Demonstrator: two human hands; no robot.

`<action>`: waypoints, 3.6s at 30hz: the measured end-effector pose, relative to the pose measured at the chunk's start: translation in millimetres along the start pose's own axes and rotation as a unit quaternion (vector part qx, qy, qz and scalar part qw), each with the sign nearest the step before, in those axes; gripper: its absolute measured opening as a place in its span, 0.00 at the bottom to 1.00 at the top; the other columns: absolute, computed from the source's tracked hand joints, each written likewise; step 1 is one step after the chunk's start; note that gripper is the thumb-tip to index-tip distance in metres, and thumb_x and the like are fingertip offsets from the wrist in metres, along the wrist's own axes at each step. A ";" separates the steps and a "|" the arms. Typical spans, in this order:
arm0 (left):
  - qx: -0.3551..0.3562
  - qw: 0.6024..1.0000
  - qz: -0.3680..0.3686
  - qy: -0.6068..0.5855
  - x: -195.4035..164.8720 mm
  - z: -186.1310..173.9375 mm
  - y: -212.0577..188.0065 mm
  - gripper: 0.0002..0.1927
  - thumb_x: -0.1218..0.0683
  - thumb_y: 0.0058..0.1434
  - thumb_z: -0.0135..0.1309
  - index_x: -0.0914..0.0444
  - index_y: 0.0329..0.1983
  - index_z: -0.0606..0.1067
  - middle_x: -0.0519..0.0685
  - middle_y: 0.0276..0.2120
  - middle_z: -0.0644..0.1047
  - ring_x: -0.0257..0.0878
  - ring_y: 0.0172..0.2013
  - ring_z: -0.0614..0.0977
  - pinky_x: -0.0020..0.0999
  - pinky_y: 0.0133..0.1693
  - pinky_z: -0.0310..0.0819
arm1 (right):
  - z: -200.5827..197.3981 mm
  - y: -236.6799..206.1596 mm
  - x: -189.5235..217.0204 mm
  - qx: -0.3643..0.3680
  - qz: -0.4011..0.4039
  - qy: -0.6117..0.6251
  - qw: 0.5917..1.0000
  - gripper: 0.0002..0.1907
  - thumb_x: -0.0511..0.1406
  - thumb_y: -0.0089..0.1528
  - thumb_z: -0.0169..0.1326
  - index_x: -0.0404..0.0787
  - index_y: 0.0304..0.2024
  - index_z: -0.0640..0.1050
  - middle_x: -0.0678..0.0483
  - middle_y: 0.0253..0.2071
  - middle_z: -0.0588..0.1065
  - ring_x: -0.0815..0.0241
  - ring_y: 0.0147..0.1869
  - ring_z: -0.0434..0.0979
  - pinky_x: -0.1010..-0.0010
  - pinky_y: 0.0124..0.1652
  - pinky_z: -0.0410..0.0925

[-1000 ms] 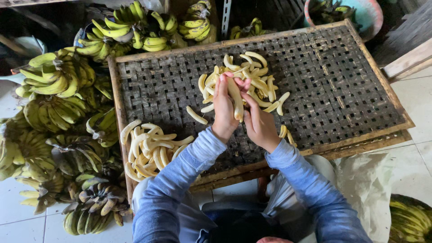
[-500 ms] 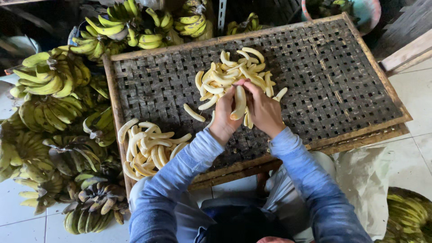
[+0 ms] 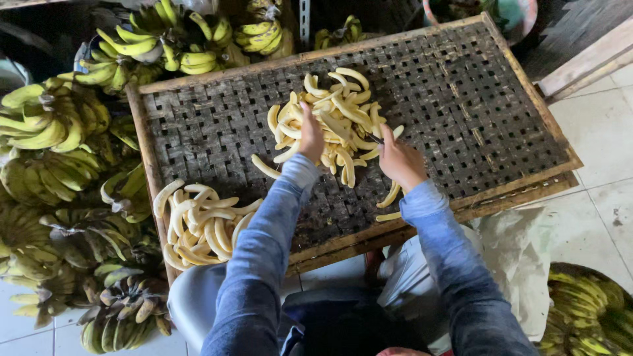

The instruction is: The person sits at a woven bamboo tray and peels small bananas one at a time, using a small knife to trim the peel and pulling the peel off by hand. Peeled bananas are placed in a pile on the tray and discarded peels are set aside at the edge.

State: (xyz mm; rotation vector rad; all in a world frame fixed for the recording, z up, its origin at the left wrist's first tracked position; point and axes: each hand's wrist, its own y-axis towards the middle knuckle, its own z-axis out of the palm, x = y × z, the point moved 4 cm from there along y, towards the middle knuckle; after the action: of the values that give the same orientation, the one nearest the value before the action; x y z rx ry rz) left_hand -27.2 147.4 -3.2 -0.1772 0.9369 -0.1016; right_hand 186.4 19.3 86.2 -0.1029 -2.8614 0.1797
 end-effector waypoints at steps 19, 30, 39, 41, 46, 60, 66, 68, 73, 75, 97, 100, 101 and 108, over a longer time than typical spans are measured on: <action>-0.124 0.412 0.068 0.900 -134.4 -312.5 -154.3 0.17 0.45 0.69 0.53 0.56 0.55 0.72 0.51 0.55 0.76 0.50 0.61 0.76 0.58 0.61 0.68 | 28.6 -3.2 21.9 0.043 -0.131 -0.015 0.990 0.19 0.48 0.67 0.48 0.51 0.58 0.71 0.48 0.36 0.82 0.41 0.40 0.82 0.47 0.38 0.72; -0.071 0.790 0.309 0.525 -152.3 -150.7 -138.3 0.28 0.68 0.70 0.38 0.65 0.72 0.54 0.66 0.57 0.64 0.50 0.45 0.78 0.37 0.40 0.85 | -5.0 -13.9 73.8 0.071 -0.170 0.174 0.967 0.19 0.44 0.72 0.43 0.47 0.63 0.68 0.48 0.35 0.77 0.49 0.34 0.78 0.58 0.33 0.70; -0.048 0.959 0.259 -0.106 -175.6 27.7 -161.2 0.15 0.42 0.78 0.33 0.55 0.54 0.64 0.45 0.34 0.70 0.34 0.25 0.72 0.29 0.21 0.67 | -44.2 -96.6 145.0 -0.033 -0.271 0.465 0.842 0.20 0.35 0.76 0.41 0.40 0.70 0.68 0.49 0.40 0.71 0.58 0.41 0.71 0.69 0.43 0.66; -0.019 0.959 0.217 -0.183 -176.7 44.5 -165.0 0.20 0.39 0.78 0.32 0.57 0.50 0.66 0.46 0.33 0.70 0.35 0.24 0.72 0.29 0.20 0.65 | -62.2 -114.8 151.1 -0.129 -0.356 0.398 0.836 0.17 0.33 0.76 0.42 0.38 0.67 0.69 0.44 0.56 0.78 0.53 0.53 0.81 0.67 0.54 0.71; -0.045 0.958 0.240 -0.149 -172.5 62.2 -166.0 0.14 0.42 0.78 0.36 0.54 0.47 0.66 0.46 0.34 0.70 0.33 0.23 0.71 0.28 0.19 0.63 | -77.1 -118.1 154.4 -0.147 -0.326 0.340 0.870 0.20 0.32 0.73 0.44 0.35 0.67 0.69 0.42 0.60 0.76 0.44 0.60 0.81 0.63 0.56 0.72; -0.003 0.965 0.208 -0.158 -172.0 75.8 -168.7 0.14 0.42 0.78 0.36 0.56 0.47 0.64 0.47 0.36 0.70 0.33 0.24 0.70 0.28 0.20 0.63 | -72.6 -113.2 148.5 -0.178 -0.344 0.296 0.873 0.18 0.32 0.71 0.46 0.34 0.64 0.69 0.42 0.57 0.78 0.43 0.52 0.83 0.60 0.50 0.74; 0.043 0.965 0.131 -0.223 -159.3 77.4 -166.8 0.14 0.42 0.78 0.38 0.56 0.48 0.64 0.47 0.36 0.69 0.34 0.25 0.70 0.28 0.25 0.68 | -73.1 -110.6 147.7 -0.233 -0.370 0.255 0.862 0.19 0.32 0.72 0.47 0.32 0.65 0.67 0.41 0.58 0.77 0.40 0.52 0.82 0.58 0.50 0.73; 0.053 0.963 0.086 -0.250 -151.1 76.2 -165.8 0.14 0.42 0.77 0.39 0.55 0.48 0.64 0.46 0.35 0.70 0.34 0.25 0.70 0.28 0.26 0.68 | -72.0 -106.9 146.3 -0.227 -0.357 0.247 0.872 0.20 0.31 0.71 0.48 0.32 0.65 0.67 0.41 0.58 0.77 0.40 0.51 0.82 0.58 0.49 0.74; 0.083 0.957 0.093 -0.262 -137.6 71.7 -160.8 0.14 0.43 0.78 0.40 0.57 0.47 0.65 0.47 0.34 0.70 0.37 0.27 0.72 0.34 0.31 0.73 | -75.3 -103.1 143.9 -0.263 -0.375 0.215 0.862 0.21 0.30 0.71 0.48 0.33 0.66 0.66 0.41 0.60 0.75 0.40 0.57 0.81 0.57 0.53 0.74; 0.083 0.958 0.076 -0.266 -129.3 69.5 -157.0 0.13 0.43 0.78 0.39 0.57 0.47 0.65 0.47 0.33 0.70 0.38 0.27 0.72 0.38 0.34 0.76 | -75.7 -101.1 143.0 -0.264 -0.378 0.209 0.862 0.21 0.30 0.71 0.48 0.33 0.66 0.65 0.41 0.61 0.75 0.41 0.57 0.81 0.57 0.52 0.74; 0.148 0.935 -0.137 -0.292 -45.2 45.4 -120.2 0.17 0.53 0.84 0.33 0.69 0.55 0.71 0.57 0.49 0.79 0.49 0.52 0.77 0.43 0.57 0.70 | -54.8 -48.7 108.6 -0.218 -0.301 0.137 0.918 0.23 0.31 0.69 0.52 0.43 0.66 0.63 0.42 0.53 0.80 0.46 0.36 0.83 0.60 0.29 0.72; 0.069 0.945 -0.208 -0.243 -23.7 34.0 -115.1 0.22 0.47 0.78 0.32 0.66 0.60 0.70 0.58 0.49 0.75 0.50 0.53 0.75 0.46 0.55 0.74 | -36.3 -24.7 89.5 -0.148 -0.193 0.078 0.967 0.22 0.35 0.73 0.48 0.42 0.68 0.59 0.40 0.48 0.79 0.45 0.30 0.83 0.58 0.24 0.72; 0.011 0.945 -0.249 -0.212 -12.6 27.1 -115.0 0.25 0.45 0.74 0.30 0.64 0.61 0.69 0.58 0.50 0.74 0.50 0.54 0.75 0.47 0.55 0.75 | -30.0 -16.7 80.9 -0.123 -0.150 0.048 0.980 0.23 0.36 0.75 0.46 0.42 0.69 0.57 0.39 0.47 0.78 0.45 0.29 0.82 0.57 0.23 0.72; 0.167 0.930 0.083 0.317 6.1 19.7 -48.7 0.38 0.43 0.66 0.52 0.69 0.71 0.60 0.64 0.64 0.70 0.53 0.64 0.76 0.45 0.65 0.74 | -25.4 18.5 22.6 -0.164 0.001 0.046 0.985 0.31 0.41 0.72 0.45 0.47 0.74 0.50 0.37 0.50 0.77 0.34 0.36 0.80 0.42 0.33 0.69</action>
State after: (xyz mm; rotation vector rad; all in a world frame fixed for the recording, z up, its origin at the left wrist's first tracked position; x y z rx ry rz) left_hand -8.2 100.7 13.0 0.2706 1.5574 -0.1655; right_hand 172.6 42.5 114.0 -0.1731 -2.7719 -0.2903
